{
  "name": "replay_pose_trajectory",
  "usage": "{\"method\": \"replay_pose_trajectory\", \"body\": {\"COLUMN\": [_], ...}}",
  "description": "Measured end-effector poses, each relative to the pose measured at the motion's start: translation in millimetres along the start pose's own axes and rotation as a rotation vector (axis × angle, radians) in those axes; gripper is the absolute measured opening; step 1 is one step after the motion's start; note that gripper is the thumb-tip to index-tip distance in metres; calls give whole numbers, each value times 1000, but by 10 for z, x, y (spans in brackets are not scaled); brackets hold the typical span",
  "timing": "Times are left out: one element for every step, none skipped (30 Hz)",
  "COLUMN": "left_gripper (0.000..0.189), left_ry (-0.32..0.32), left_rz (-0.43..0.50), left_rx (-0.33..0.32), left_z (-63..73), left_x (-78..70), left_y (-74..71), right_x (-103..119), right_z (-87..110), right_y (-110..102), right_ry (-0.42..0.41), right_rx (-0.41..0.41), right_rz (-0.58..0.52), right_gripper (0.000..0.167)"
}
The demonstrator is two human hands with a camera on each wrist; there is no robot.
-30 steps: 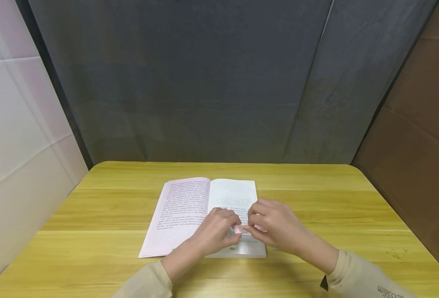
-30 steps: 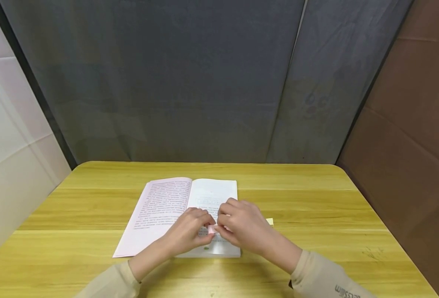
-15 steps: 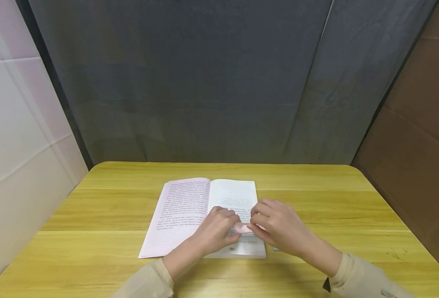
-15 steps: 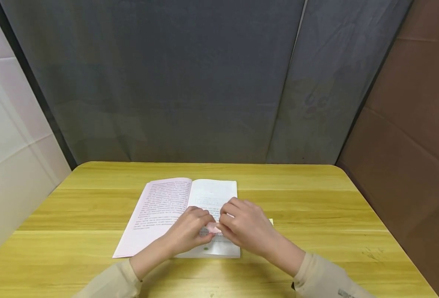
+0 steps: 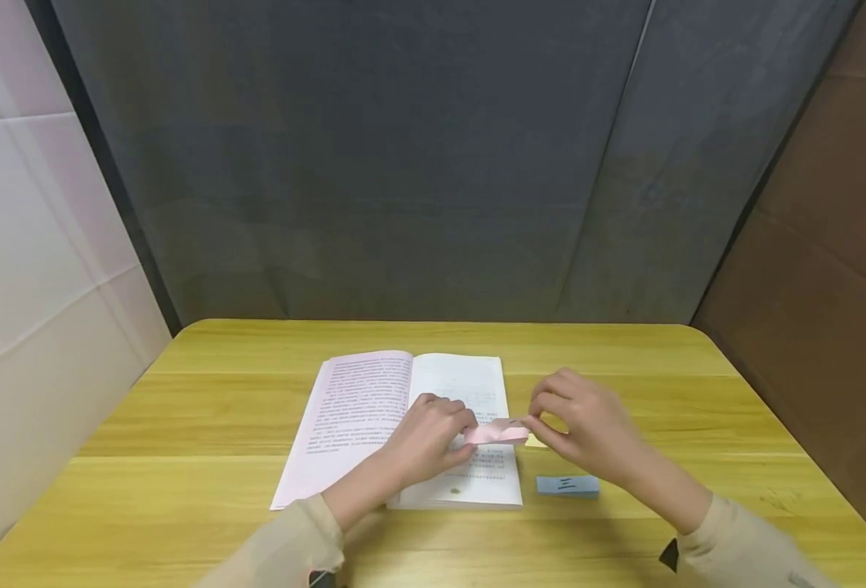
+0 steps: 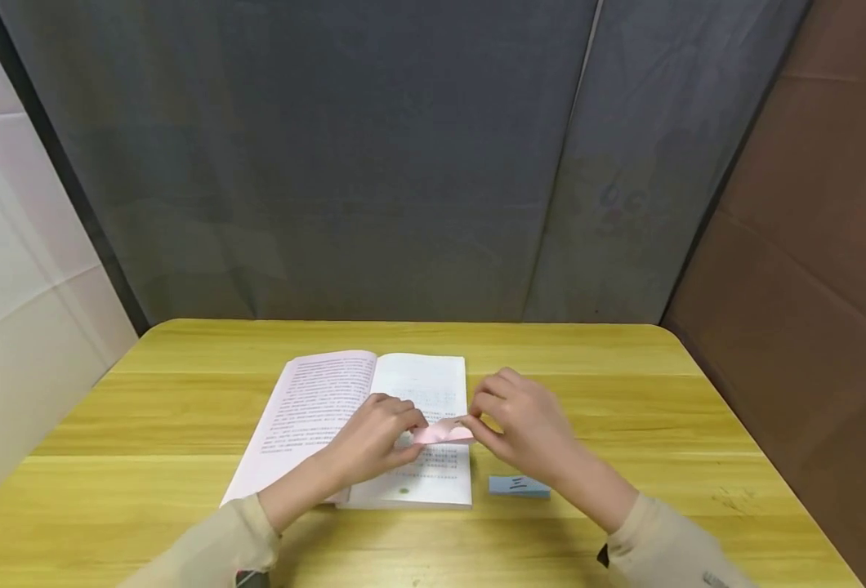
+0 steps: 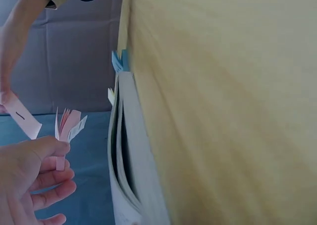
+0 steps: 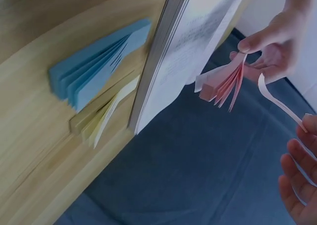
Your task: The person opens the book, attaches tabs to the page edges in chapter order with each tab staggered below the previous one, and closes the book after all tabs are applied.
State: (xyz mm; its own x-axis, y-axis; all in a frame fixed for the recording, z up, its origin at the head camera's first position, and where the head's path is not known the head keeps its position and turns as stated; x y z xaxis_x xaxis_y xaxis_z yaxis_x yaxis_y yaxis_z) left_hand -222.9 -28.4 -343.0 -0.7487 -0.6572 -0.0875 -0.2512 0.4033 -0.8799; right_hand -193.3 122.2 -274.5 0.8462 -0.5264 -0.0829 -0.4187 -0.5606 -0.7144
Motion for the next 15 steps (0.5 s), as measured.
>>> {"method": "replay_pose_trajectory", "body": {"left_gripper": [10,9,9,9,8,8,8,8,8,8,8,8,8,8,8], "left_ry": [1,3,3,1,0,-2,-4,-6,-6,-5,-4,-4,-5,-7,-9], "left_rz": [-3,-5,-8,-10,-15,-18,-19,-20,-22,-26,-30,-31,-32,-37,-38], "left_rx": [0,0,-2,-2,-2,-1,1,2,2,2,2,0,-1,-2,-2], "left_z": [-24,-47,-70,-92,-115,-136,-158,-178,-200,-222,-243,-265,-286,-309,-330], "left_x": [-2,-3,-5,-6,-5,-6,-5,-5,-4,-5,-5,-5,-4,-2,1], "left_y": [-3,-4,-5,-4,-2,2,6,10,16,20,26,30,34,40,49], "right_x": [-24,-46,-68,-90,-111,-132,-152,-170,-188,-204,-219,-234,-247,-258,-269], "right_z": [12,24,36,48,63,77,92,107,122,136,150,163,174,184,193], "right_y": [-15,-31,-45,-56,-64,-71,-77,-81,-86,-91,-98,-106,-114,-121,-129], "right_ry": [7,12,15,22,29,38,46,53,62,71,76,83,90,96,97], "right_rx": [-4,-8,-12,-10,-6,-2,5,9,14,20,20,22,26,28,27], "right_rz": [-1,1,2,7,13,20,26,30,36,40,46,49,50,53,58], "right_gripper": [13,13,12,12,12,13,13,15,16,17,17,18,18,17,17]}}
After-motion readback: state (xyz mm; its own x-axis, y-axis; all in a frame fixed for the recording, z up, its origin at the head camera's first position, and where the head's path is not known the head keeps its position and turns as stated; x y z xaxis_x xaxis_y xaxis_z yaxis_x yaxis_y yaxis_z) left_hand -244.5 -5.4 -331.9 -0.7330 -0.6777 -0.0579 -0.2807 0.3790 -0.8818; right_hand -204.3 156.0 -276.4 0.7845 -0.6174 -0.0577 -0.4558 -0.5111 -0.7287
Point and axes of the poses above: each hand's wrist, its own z-axis away from the middle knuckle, its own y-axis out of the palm, x = y × z, the point moved 6 cm from there along -z, towards the middle knuckle, and after that the axes turned 3 degrees about z, right-handed, at the moved point
